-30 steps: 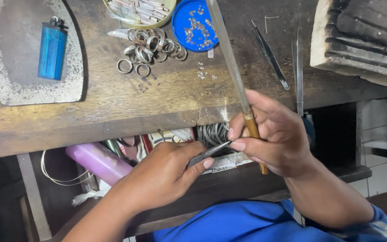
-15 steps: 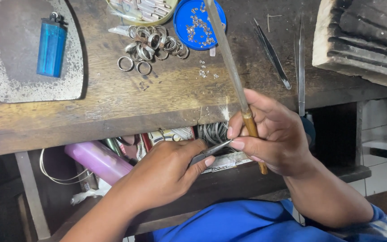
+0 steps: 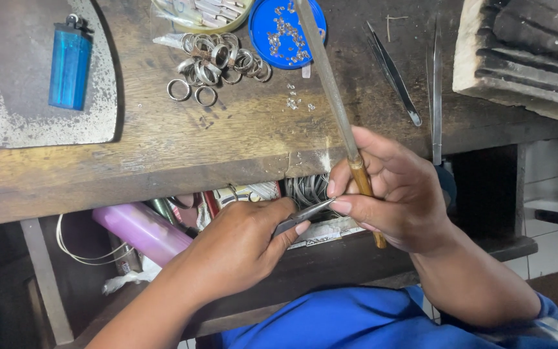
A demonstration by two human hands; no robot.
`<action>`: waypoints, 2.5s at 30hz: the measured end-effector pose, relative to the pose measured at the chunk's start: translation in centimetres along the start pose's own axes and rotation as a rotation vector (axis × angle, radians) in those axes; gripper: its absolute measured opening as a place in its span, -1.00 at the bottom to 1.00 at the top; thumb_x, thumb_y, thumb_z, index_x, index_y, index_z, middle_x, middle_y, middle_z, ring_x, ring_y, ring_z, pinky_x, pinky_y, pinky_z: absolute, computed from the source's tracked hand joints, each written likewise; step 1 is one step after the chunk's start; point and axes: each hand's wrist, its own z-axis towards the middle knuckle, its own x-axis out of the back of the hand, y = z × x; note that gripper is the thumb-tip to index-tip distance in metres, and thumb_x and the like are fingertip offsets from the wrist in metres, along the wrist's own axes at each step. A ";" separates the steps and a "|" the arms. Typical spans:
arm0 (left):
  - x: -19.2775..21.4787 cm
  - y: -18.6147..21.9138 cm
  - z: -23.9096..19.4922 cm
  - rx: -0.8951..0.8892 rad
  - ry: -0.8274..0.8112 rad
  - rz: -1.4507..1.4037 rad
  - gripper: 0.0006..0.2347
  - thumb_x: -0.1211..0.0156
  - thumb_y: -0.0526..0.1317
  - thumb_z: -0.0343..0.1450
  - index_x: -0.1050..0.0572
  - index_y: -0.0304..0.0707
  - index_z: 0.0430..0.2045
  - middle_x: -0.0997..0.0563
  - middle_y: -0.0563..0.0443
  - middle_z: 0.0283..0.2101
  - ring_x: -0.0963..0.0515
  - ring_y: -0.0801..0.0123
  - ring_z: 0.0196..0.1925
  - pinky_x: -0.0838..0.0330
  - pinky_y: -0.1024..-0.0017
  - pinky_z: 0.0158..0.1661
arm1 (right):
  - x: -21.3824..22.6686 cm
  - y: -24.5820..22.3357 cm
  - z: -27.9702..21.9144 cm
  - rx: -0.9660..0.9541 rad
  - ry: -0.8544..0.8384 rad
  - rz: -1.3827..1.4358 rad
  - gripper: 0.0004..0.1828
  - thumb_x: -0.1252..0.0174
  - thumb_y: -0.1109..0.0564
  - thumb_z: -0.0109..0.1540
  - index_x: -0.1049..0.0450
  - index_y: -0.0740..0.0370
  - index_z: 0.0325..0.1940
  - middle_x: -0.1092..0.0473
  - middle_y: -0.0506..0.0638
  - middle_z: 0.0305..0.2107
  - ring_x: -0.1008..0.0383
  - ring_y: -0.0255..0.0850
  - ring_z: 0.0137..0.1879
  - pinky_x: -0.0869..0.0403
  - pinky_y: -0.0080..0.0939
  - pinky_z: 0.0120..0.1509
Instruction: The person holds a small metal ring with tweezers and uses a metal file to smooth its surface. The person repeatedly files the ring, occasionally pausing to inspect it, while working at a cluttered wooden workbench.
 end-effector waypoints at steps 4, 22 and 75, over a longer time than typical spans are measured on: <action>-0.7 -0.7 0.1 0.069 0.034 -0.010 -0.82 0.08 -0.14 0.37 -0.27 -0.24 -0.59 -0.35 -0.16 -0.79 -0.35 -0.02 -0.75 -0.14 0.24 -0.65 | 0.1 -0.6 0.4 -0.002 0.025 -0.194 -0.23 -0.12 0.50 -0.02 0.00 0.28 0.21 -0.37 0.28 -0.35 -0.27 -0.35 -0.53 -0.41 -0.48 -0.42; -5.0 -3.2 3.3 0.261 0.145 0.036 -0.80 0.03 -0.13 0.34 -0.36 -0.24 -0.64 -0.44 -0.14 -0.79 -0.43 0.04 -0.74 -0.19 0.32 -0.65 | 4.0 0.4 -9.8 -0.407 0.170 -0.041 -0.60 0.19 0.28 0.17 -0.19 0.30 0.11 -0.46 0.20 -0.50 -0.11 -0.39 -0.81 -0.23 -0.52 -0.73; -5.0 -4.2 3.6 0.332 0.014 0.034 -0.90 0.00 -0.17 0.30 -0.39 -0.17 -0.52 -0.47 -0.23 -0.68 -0.44 -0.18 -0.58 -0.23 0.11 -0.59 | 5.8 0.1 -9.9 -0.437 -0.015 -0.430 -0.60 0.13 0.22 0.14 -0.24 0.19 0.08 -0.43 -0.02 -0.67 -0.13 -0.49 -0.79 -0.35 -0.53 -0.57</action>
